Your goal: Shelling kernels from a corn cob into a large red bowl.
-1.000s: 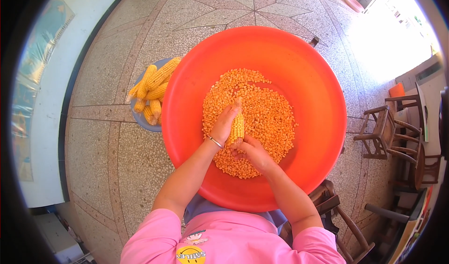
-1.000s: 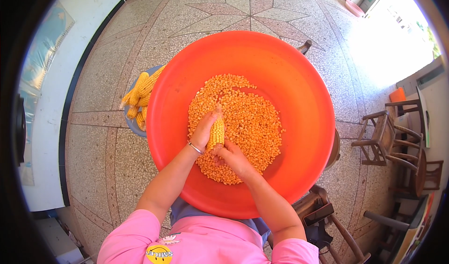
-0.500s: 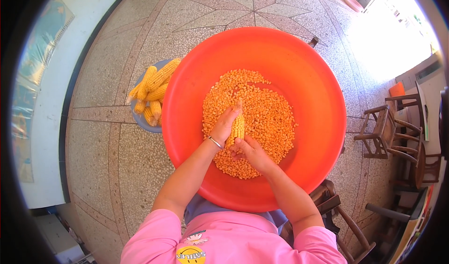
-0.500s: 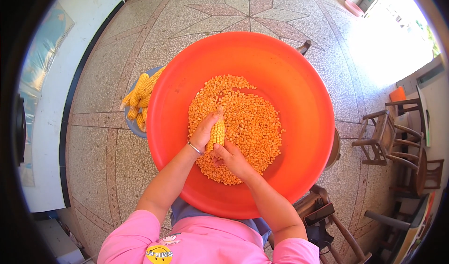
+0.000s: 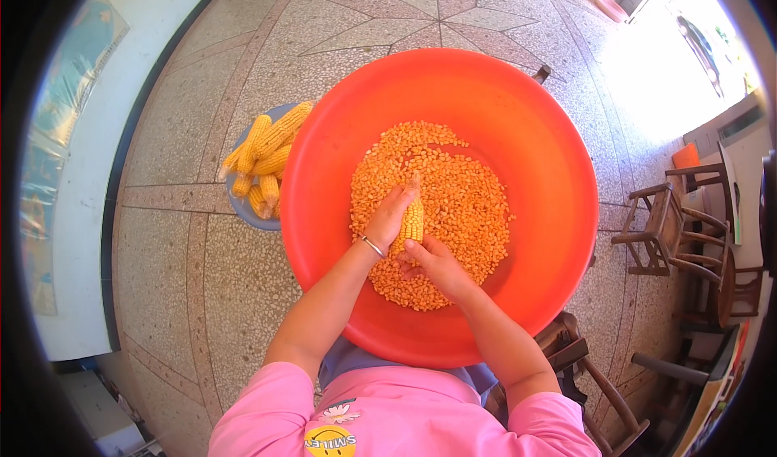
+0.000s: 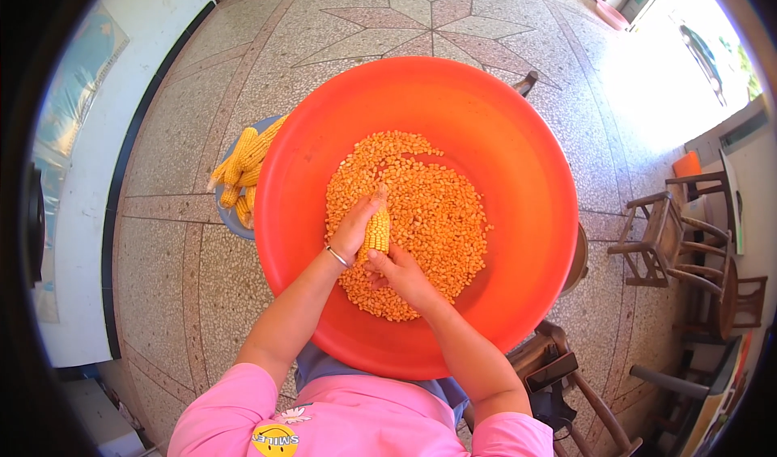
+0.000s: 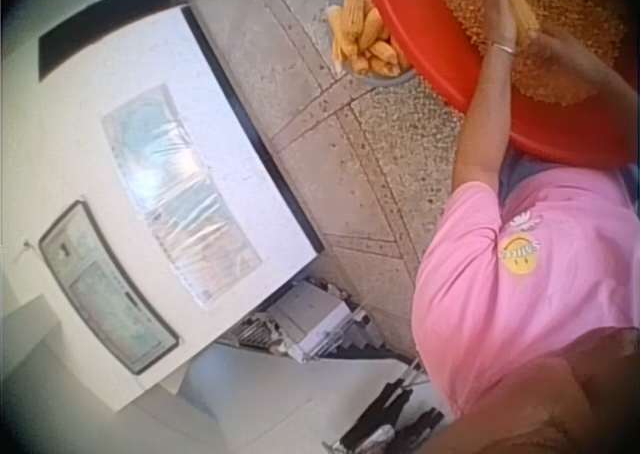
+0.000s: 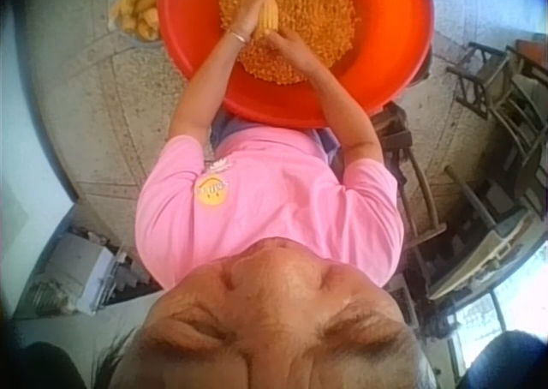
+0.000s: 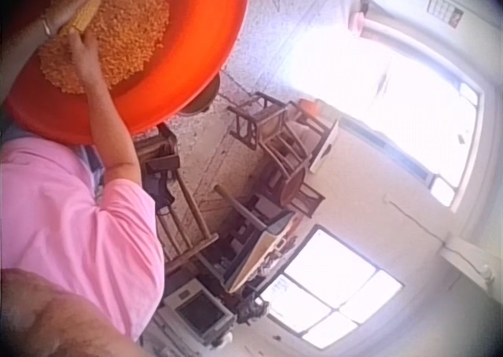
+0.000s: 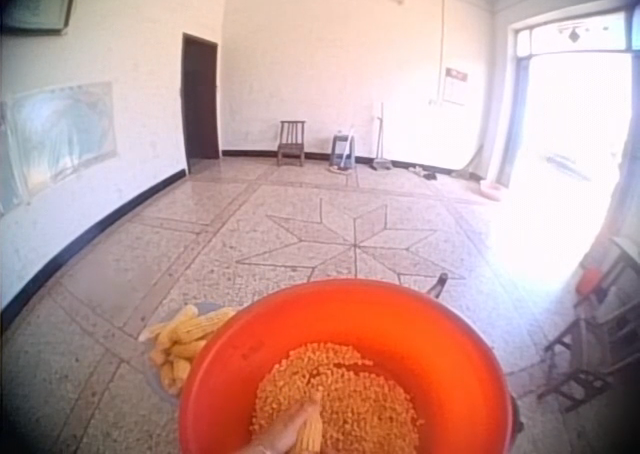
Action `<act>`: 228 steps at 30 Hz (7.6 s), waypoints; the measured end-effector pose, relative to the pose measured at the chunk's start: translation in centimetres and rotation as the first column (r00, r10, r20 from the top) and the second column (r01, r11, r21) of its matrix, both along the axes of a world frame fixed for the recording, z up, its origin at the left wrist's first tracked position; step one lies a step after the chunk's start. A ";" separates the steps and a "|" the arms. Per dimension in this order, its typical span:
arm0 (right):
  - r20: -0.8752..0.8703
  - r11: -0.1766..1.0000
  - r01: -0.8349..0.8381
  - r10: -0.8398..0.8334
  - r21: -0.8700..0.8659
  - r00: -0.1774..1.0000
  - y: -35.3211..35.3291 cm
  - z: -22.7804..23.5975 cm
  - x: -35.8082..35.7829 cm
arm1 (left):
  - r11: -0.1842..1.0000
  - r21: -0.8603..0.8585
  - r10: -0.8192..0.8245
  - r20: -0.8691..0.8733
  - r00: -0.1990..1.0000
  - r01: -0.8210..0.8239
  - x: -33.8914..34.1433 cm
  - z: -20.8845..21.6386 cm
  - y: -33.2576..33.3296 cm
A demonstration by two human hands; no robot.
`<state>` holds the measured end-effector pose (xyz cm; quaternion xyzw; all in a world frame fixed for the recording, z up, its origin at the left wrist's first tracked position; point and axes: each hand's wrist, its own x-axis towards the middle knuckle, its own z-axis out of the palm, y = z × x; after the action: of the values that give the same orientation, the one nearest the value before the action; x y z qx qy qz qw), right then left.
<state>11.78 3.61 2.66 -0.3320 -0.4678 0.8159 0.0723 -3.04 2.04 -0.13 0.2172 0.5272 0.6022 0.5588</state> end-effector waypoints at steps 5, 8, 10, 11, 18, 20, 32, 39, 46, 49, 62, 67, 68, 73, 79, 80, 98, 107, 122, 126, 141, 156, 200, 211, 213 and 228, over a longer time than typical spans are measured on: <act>-0.065 1.000 -0.007 0.005 -0.020 0.998 0.3 -1.5 0.5 | 0.998 -0.065 0.014 0.198 0.980 -0.001 -0.3 1.0 -0.1; -0.131 0.999 -0.048 0.046 -0.007 0.990 0.5 -1.8 0.7 | 0.996 -0.089 0.025 0.260 0.965 -0.001 -0.3 1.1 -0.1; -0.110 0.997 -0.038 0.031 -0.060 0.993 0.7 -1.6 0.5 | 0.998 -0.069 0.029 0.245 0.969 -0.013 -0.3 0.8 -0.1; -0.110 0.997 -0.038 0.031 -0.061 0.993 0.6 -1.3 0.4 | 0.998 -0.061 0.035 0.205 0.978 -0.023 -0.2 0.6 -0.1; 0.074 0.995 0.050 -0.056 0.085 0.996 -0.2 -1.0 0.0 | 1.000 0.025 0.010 -0.360 0.933 -0.001 0.7 0.2 -0.2; 0.102 0.992 0.056 -0.067 0.109 0.992 -0.2 -1.1 0.1 | 1.000 -0.012 -0.005 -0.273 0.962 0.002 0.7 0.5 -0.2; -0.033 0.999 -0.026 0.025 -0.022 0.999 0.0 -0.4 0.6 | 0.999 -0.019 -0.023 0.126 0.992 0.025 -0.2 0.8 -0.2; -0.087 0.983 -0.036 0.020 -0.181 0.996 0.3 -0.3 0.6 | 1.000 -0.010 0.020 0.121 0.992 -0.019 -0.2 0.2 -0.2; 0.048 0.999 0.015 -0.013 -0.046 0.999 0.1 -0.3 0.3 | 0.997 -0.079 -0.023 -0.064 0.998 0.018 0.1 0.5 -0.3; 0.107 1.000 0.003 -0.005 0.021 0.994 0.0 -0.5 0.1 | 0.996 -0.035 -0.085 -0.124 0.989 0.081 0.1 0.1 -0.4; 0.034 0.995 -0.020 0.017 0.094 0.999 -0.2 -0.8 0.5 | 0.991 -0.031 -0.129 0.048 0.991 0.130 -0.1 1.1 -0.5; 0.108 0.989 -0.051 0.036 0.140 0.994 -0.1 -0.3 0.4 | 0.991 -0.133 -0.015 0.139 0.990 0.034 0.2 1.2 -0.5; 0.107 0.989 -0.052 0.037 0.140 0.994 -0.1 -0.2 0.3 | 0.992 -0.088 -0.074 0.141 0.987 0.087 -0.2 0.8 -0.4; 0.151 0.975 -0.056 0.024 0.214 0.988 -0.4 -0.3 0.1 | 0.988 -0.093 -0.127 -0.061 0.990 0.121 0.0 0.5 -0.3; -0.001 0.990 -0.042 0.042 0.133 0.999 0.1 -0.5 0.7 | 0.990 -0.069 -0.107 0.184 0.977 0.121 -0.5 1.1 -0.1; 0.000 0.990 -0.039 0.040 0.133 0.999 0.3 -0.4 0.8 | 0.991 -0.050 -0.108 0.277 0.955 0.126 -0.6 1.6 -0.3; -0.046 0.988 -0.040 0.047 0.146 0.998 0.1 -0.2 0.3 | 1.000 0.013 -0.022 0.097 0.995 0.021 -0.2 1.1 -0.1; -0.079 0.999 -0.038 0.035 -0.030 0.996 0.2 -0.2 0.4 | 0.998 0.060 -0.021 0.143 0.989 0.012 -0.4 1.1 -0.2; -0.102 0.999 0.025 -0.028 -0.032 0.994 0.0 0.2 0.2 | 0.998 0.058 -0.039 0.345 0.938 0.020 -0.3 1.3 -0.3; -0.097 0.994 0.067 -0.075 -0.084 0.992 -0.1 0.3 0.2 | 0.998 0.066 -0.037 0.388 0.921 0.012 -0.1 1.7 -0.3; -0.128 0.978 0.079 -0.105 -0.191 0.986 0.3 -0.1 0.5 | 0.995 0.103 -0.021 0.215 0.976 -0.002 0.5 2.1 -0.6; -0.109 0.997 0.002 -0.010 -0.075 0.994 -0.3 -0.4 0.1 | 0.997 0.073 -0.055 0.212 0.976 0.041 0.7 2.0 -0.4; -0.067 0.995 -0.017 0.023 0.094 0.997 0.5 -0.3 0.4 | 0.999 0.031 -0.015 0.211 0.977 0.009 0.1 2.0 -0.3; 0.020 0.979 -0.050 0.047 0.195 0.999 -0.1 -0.9 0.4 | 0.998 -0.005 -0.067 0.131 0.989 0.068 -0.1 1.4 -0.3; -0.009 0.986 -0.053 0.055 0.161 0.998 0.1 -0.6 0.5 | 0.998 -0.005 -0.067 0.172 0.983 0.068 -0.5 1.3 -0.4; 0.071 0.983 0.029 -0.042 0.183 0.997 -0.5 -1.5 0.1 | 0.993 0.060 -0.081 -0.244 0.966 0.098 0.9 1.1 -0.4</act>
<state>11.89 3.15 1.16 -0.3625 -0.5366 0.7555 0.0995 -2.12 1.66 0.93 0.3322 0.5590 0.5640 0.5089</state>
